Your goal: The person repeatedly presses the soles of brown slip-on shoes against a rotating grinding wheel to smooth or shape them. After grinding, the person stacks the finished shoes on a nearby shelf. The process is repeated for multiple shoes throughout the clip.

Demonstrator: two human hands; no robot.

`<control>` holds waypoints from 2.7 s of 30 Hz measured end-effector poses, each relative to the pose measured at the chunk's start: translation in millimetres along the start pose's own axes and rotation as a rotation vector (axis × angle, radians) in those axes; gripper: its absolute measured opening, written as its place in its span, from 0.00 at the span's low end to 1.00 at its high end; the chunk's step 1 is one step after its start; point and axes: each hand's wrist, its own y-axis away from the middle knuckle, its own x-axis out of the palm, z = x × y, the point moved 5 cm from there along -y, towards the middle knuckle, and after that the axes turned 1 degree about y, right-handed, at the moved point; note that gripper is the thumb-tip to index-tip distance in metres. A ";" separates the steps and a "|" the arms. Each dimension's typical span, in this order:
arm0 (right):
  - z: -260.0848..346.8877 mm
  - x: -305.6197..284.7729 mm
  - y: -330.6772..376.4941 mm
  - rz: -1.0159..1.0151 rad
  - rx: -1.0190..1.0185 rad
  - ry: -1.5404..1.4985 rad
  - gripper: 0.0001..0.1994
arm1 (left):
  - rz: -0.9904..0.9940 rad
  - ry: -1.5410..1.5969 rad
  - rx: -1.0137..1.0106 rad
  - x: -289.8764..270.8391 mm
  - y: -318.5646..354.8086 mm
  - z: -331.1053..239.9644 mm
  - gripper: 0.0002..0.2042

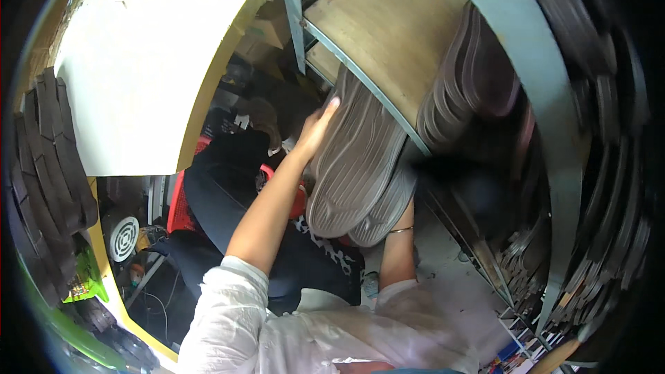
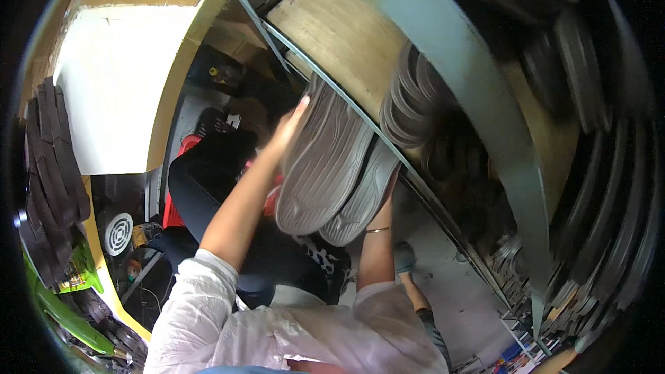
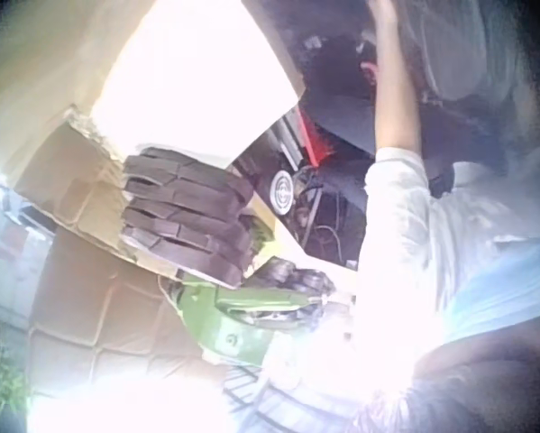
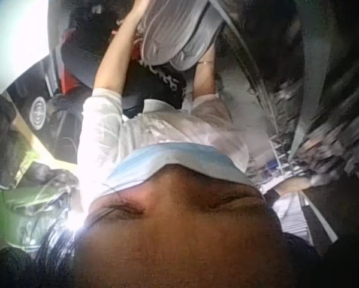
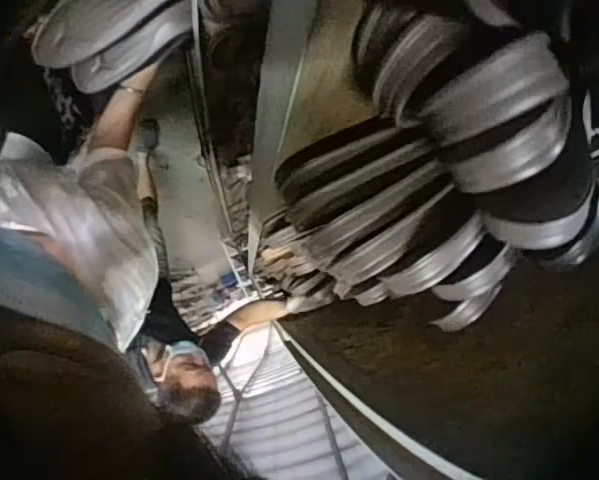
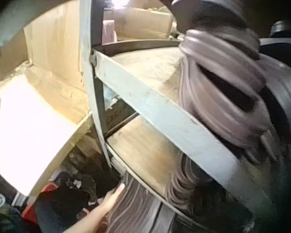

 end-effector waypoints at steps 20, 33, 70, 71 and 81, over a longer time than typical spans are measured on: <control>34.1 48.6 -11.4 -0.050 -0.455 -0.470 0.35 | 0.239 0.672 0.064 49.6 -4.5 -64.5 0.48; 32.7 12.7 -74.4 -0.234 -1.083 -0.176 0.29 | -0.605 0.007 0.677 79.3 74.5 -100.1 0.21; -98.0 254.7 169.1 0.842 -0.555 0.283 0.32 | -1.256 0.248 0.841 -283.8 377.1 -74.4 0.18; -97.7 285.4 189.3 0.954 -0.535 0.219 0.35 | -1.289 0.291 0.905 -314.5 396.1 -72.2 0.23; -113.3 536.7 251.6 1.272 0.093 0.142 0.42 | -0.645 0.942 1.101 -370.3 422.3 -192.2 0.40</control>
